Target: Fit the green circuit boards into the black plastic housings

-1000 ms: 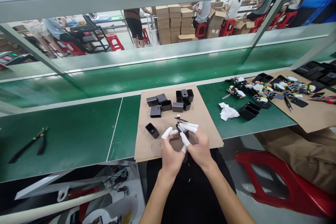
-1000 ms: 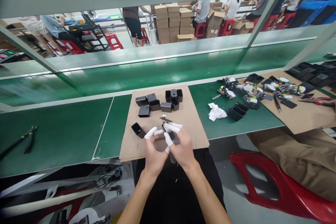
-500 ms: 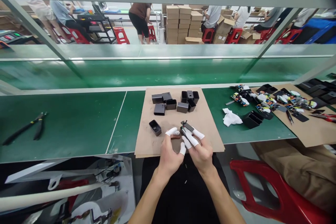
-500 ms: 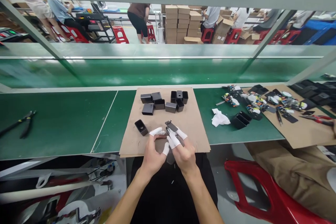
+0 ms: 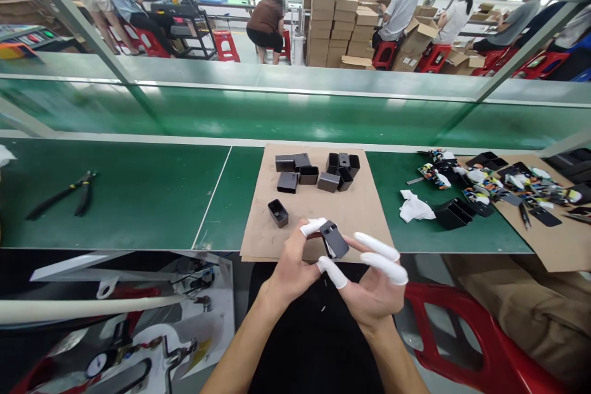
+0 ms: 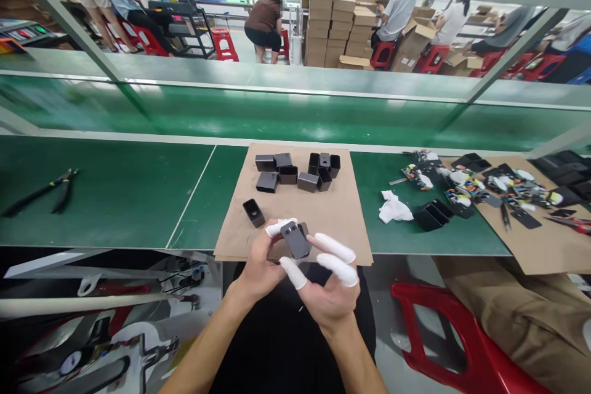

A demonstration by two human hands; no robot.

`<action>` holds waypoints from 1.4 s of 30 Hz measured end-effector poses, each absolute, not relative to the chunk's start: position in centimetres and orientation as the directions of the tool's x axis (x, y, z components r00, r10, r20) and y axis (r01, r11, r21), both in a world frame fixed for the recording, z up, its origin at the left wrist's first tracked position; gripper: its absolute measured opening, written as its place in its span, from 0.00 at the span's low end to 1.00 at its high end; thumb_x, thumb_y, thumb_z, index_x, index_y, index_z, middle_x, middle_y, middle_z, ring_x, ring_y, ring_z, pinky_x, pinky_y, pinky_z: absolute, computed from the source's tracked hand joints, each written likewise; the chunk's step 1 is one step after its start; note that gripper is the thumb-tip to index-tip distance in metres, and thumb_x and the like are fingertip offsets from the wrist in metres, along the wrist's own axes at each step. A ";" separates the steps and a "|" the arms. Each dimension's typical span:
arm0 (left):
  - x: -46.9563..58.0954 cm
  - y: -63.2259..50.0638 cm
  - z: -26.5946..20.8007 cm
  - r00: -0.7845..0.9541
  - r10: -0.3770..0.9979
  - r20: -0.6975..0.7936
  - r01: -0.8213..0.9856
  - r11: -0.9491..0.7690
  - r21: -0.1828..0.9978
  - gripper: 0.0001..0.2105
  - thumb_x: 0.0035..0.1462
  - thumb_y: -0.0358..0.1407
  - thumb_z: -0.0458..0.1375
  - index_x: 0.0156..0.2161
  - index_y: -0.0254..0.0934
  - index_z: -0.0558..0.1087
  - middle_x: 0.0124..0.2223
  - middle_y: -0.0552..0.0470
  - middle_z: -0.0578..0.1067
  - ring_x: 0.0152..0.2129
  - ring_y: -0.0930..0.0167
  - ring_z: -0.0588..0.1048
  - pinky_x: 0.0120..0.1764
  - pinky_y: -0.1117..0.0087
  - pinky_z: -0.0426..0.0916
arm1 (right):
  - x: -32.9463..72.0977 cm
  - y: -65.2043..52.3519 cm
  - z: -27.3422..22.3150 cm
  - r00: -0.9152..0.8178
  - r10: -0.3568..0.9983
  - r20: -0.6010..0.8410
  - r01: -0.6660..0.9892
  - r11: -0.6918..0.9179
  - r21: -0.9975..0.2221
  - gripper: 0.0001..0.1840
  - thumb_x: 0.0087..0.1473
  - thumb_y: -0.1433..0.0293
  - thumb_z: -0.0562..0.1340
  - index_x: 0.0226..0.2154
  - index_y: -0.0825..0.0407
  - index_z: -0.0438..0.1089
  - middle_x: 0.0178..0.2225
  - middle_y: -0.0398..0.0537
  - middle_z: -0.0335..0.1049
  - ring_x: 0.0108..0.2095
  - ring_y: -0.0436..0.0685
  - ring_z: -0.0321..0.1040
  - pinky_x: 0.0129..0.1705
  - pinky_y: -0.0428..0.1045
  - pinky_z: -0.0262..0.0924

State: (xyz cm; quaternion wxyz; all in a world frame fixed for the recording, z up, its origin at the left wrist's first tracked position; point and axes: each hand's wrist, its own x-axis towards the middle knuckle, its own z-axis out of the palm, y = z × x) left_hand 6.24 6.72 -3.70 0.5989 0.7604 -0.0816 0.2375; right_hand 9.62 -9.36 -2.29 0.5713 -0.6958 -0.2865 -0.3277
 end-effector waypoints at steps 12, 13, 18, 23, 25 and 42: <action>4.3 7.8 -0.1 0.798 0.015 0.602 -0.550 -0.391 0.738 0.32 0.62 0.27 0.69 0.69 0.41 0.67 0.58 0.39 0.76 0.55 0.59 0.80 0.56 0.55 0.82 | 9.3 -11.1 3.4 0.747 0.165 0.644 0.651 0.014 -0.759 0.19 0.57 0.82 0.72 0.47 0.45 0.82 0.43 0.48 0.83 0.42 0.61 0.83 0.40 0.58 0.81; 4.2 7.8 -0.1 0.791 0.014 0.611 -0.556 -0.400 0.729 0.33 0.62 0.27 0.69 0.69 0.41 0.67 0.58 0.39 0.77 0.55 0.58 0.80 0.57 0.55 0.82 | 9.0 -11.1 3.3 0.759 0.141 0.635 0.640 0.012 -0.768 0.19 0.57 0.83 0.72 0.46 0.45 0.82 0.42 0.48 0.83 0.41 0.61 0.83 0.41 0.58 0.80; 4.1 7.5 0.4 0.788 -0.001 0.616 -0.556 -0.432 0.710 0.33 0.62 0.27 0.69 0.69 0.40 0.67 0.58 0.38 0.78 0.55 0.57 0.81 0.56 0.54 0.82 | 8.4 -10.9 3.3 0.767 0.048 0.640 0.639 0.026 -0.769 0.20 0.55 0.85 0.72 0.46 0.47 0.83 0.41 0.47 0.83 0.42 0.58 0.82 0.42 0.56 0.78; 4.3 7.4 1.2 0.788 -0.008 0.616 -0.549 -0.462 0.697 0.31 0.63 0.28 0.69 0.68 0.40 0.68 0.56 0.39 0.80 0.53 0.58 0.82 0.54 0.55 0.82 | 8.5 -10.8 3.1 0.785 0.018 0.619 0.619 0.019 -0.785 0.19 0.57 0.84 0.72 0.45 0.46 0.82 0.41 0.46 0.83 0.41 0.59 0.82 0.41 0.56 0.78; 4.3 7.4 1.2 0.787 -0.006 0.618 -0.550 -0.461 0.696 0.30 0.63 0.28 0.68 0.68 0.40 0.68 0.55 0.39 0.80 0.53 0.58 0.82 0.54 0.55 0.82 | 8.5 -10.8 3.0 0.789 0.020 0.614 0.613 0.014 -0.790 0.18 0.57 0.83 0.72 0.45 0.46 0.82 0.41 0.46 0.83 0.41 0.59 0.82 0.41 0.57 0.79; 4.1 7.7 1.0 0.795 0.026 0.607 -0.555 -0.373 0.743 0.33 0.62 0.28 0.70 0.69 0.41 0.68 0.58 0.39 0.79 0.55 0.58 0.81 0.55 0.54 0.83 | 8.3 -10.0 3.8 0.775 0.022 0.632 0.632 0.012 -0.775 0.19 0.56 0.84 0.72 0.45 0.47 0.82 0.41 0.47 0.83 0.41 0.59 0.82 0.40 0.56 0.79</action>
